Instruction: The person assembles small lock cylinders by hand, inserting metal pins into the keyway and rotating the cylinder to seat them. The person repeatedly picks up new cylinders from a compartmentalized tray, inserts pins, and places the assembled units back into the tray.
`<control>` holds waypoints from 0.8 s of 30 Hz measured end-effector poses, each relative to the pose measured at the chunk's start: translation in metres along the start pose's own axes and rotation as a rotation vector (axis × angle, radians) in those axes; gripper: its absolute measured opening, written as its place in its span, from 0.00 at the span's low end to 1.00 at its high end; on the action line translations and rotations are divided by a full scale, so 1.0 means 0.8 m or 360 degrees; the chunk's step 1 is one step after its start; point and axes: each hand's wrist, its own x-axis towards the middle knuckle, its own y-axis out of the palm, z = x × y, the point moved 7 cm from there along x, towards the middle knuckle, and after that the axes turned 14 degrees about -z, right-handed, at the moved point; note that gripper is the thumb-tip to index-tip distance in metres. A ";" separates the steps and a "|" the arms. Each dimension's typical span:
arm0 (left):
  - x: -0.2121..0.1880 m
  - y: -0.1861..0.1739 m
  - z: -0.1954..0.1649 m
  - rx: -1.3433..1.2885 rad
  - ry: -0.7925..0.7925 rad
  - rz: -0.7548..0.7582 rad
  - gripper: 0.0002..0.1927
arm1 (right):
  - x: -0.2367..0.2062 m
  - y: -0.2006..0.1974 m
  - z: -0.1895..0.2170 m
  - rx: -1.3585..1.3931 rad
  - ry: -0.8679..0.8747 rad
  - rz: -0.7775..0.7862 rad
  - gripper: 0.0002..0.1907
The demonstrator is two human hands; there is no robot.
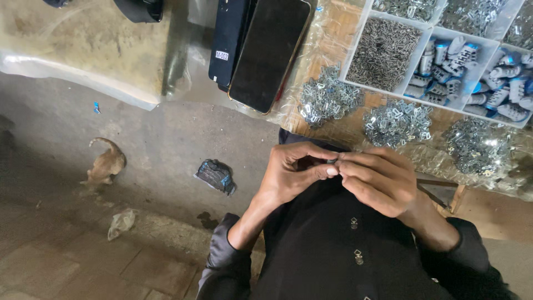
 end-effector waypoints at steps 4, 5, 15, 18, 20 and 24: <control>0.001 0.001 0.001 0.0005 -0.0017 0.0035 0.10 | -0.016 0.001 -0.003 0.0061 0.0041 -0.0040 0.07; 0.000 -0.001 -0.001 0.0002 0.0006 0.0054 0.10 | -0.020 0.000 -0.003 -0.0014 0.0014 -0.0038 0.06; 0.000 -0.020 0.005 -0.0203 -0.0016 -0.0181 0.09 | -0.007 -0.013 -0.056 -0.1344 0.0408 0.0383 0.27; 0.001 -0.016 0.008 -0.0259 -0.0017 -0.0176 0.10 | 0.012 -0.004 -0.047 -0.1400 0.0401 0.0429 0.29; 0.000 -0.015 0.008 -0.0282 -0.0027 -0.0178 0.10 | 0.019 0.003 -0.036 -0.1353 0.0388 0.0431 0.29; 0.001 -0.017 0.005 -0.0292 -0.0004 -0.0170 0.11 | 0.012 0.014 -0.016 -0.1155 0.0400 0.0432 0.27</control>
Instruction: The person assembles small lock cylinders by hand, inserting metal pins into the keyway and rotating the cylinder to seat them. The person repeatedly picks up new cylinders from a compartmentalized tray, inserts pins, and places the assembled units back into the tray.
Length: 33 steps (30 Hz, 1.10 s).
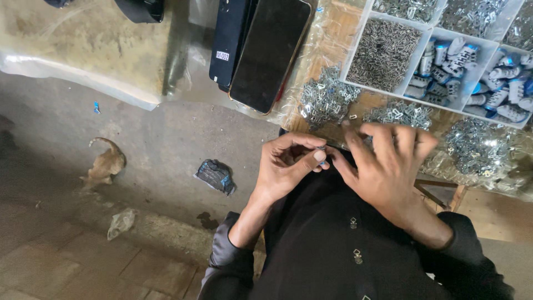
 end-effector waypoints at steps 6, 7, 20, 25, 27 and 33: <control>0.002 -0.006 0.001 0.0006 -0.0011 -0.0034 0.11 | -0.021 -0.009 -0.015 0.0144 0.0169 -0.0098 0.16; 0.001 -0.006 0.001 0.0011 -0.0005 -0.0039 0.11 | -0.021 -0.011 -0.017 0.0163 0.0215 -0.0126 0.14; 0.001 0.007 0.008 -0.0093 -0.0080 0.0035 0.13 | -0.022 -0.013 0.000 0.0088 -0.0061 -0.0066 0.08; -0.003 0.020 0.017 -0.0093 -0.0142 0.0099 0.13 | -0.021 -0.015 -0.014 0.0603 0.0117 -0.0191 0.07; -0.004 0.023 0.019 -0.0107 -0.0156 0.0110 0.13 | -0.017 -0.014 -0.017 0.0944 0.0295 -0.0171 0.08; -0.006 0.028 0.023 -0.0123 -0.0194 0.0140 0.13 | -0.003 -0.020 -0.008 0.1060 0.0379 -0.0196 0.08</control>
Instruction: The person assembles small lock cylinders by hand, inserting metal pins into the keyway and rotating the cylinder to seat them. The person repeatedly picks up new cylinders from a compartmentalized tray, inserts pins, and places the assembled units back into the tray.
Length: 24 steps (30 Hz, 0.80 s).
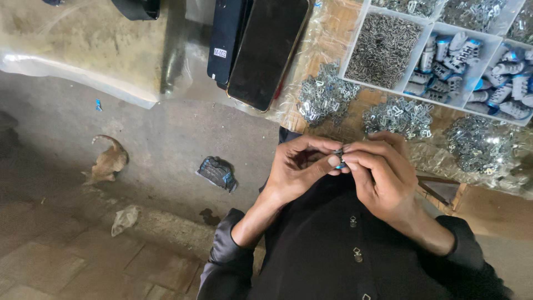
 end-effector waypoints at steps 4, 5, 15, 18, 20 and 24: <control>0.001 -0.003 0.001 0.0028 0.0019 -0.0061 0.13 | -0.001 0.002 0.008 -0.0065 -0.0134 0.0101 0.08; 0.001 -0.002 0.000 0.0049 0.0034 -0.0031 0.13 | -0.003 0.001 0.005 -0.0034 -0.0111 0.0147 0.09; -0.006 -0.012 -0.028 0.0367 0.0076 0.0364 0.10 | -0.035 -0.002 -0.046 -0.0462 -0.0196 0.0366 0.24; 0.000 -0.027 -0.031 0.0186 0.0112 0.0066 0.11 | -0.037 0.008 -0.034 -0.0737 -0.0411 0.0178 0.22; 0.003 -0.032 -0.029 0.0118 0.0111 -0.0039 0.12 | -0.035 0.014 -0.028 -0.0820 -0.0463 0.0123 0.19; 0.004 -0.031 -0.024 0.0066 0.0142 -0.0067 0.12 | -0.032 0.014 -0.017 -0.0827 -0.0546 0.0146 0.10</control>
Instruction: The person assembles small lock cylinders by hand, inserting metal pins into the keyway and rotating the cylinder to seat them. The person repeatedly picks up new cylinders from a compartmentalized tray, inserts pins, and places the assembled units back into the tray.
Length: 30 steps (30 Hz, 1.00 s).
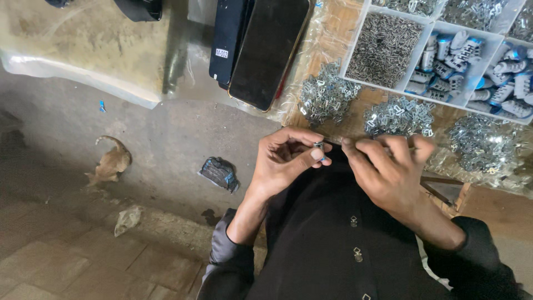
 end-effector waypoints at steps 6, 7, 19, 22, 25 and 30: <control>-0.006 0.019 0.010 0.0007 -0.0058 0.0111 0.13 | 0.009 -0.019 -0.015 0.0674 0.0220 -0.0141 0.09; -0.006 0.022 0.012 0.0003 -0.0084 0.0129 0.13 | 0.011 -0.022 -0.020 0.0874 0.0305 -0.0211 0.09; -0.008 0.057 0.033 0.0027 -0.0206 0.0191 0.14 | 0.013 -0.042 -0.027 0.1130 0.0219 -0.0345 0.15; -0.006 0.068 0.032 0.0059 -0.0189 0.0213 0.14 | -0.002 -0.049 -0.029 0.1016 0.0127 -0.0277 0.13; -0.019 0.097 0.033 0.0321 -0.0283 0.0668 0.14 | -0.046 -0.029 -0.061 0.1565 0.0719 0.0466 0.14; -0.026 0.137 0.036 0.0479 -0.0346 0.0885 0.14 | -0.157 -0.055 -0.113 0.0744 0.0924 0.1060 0.22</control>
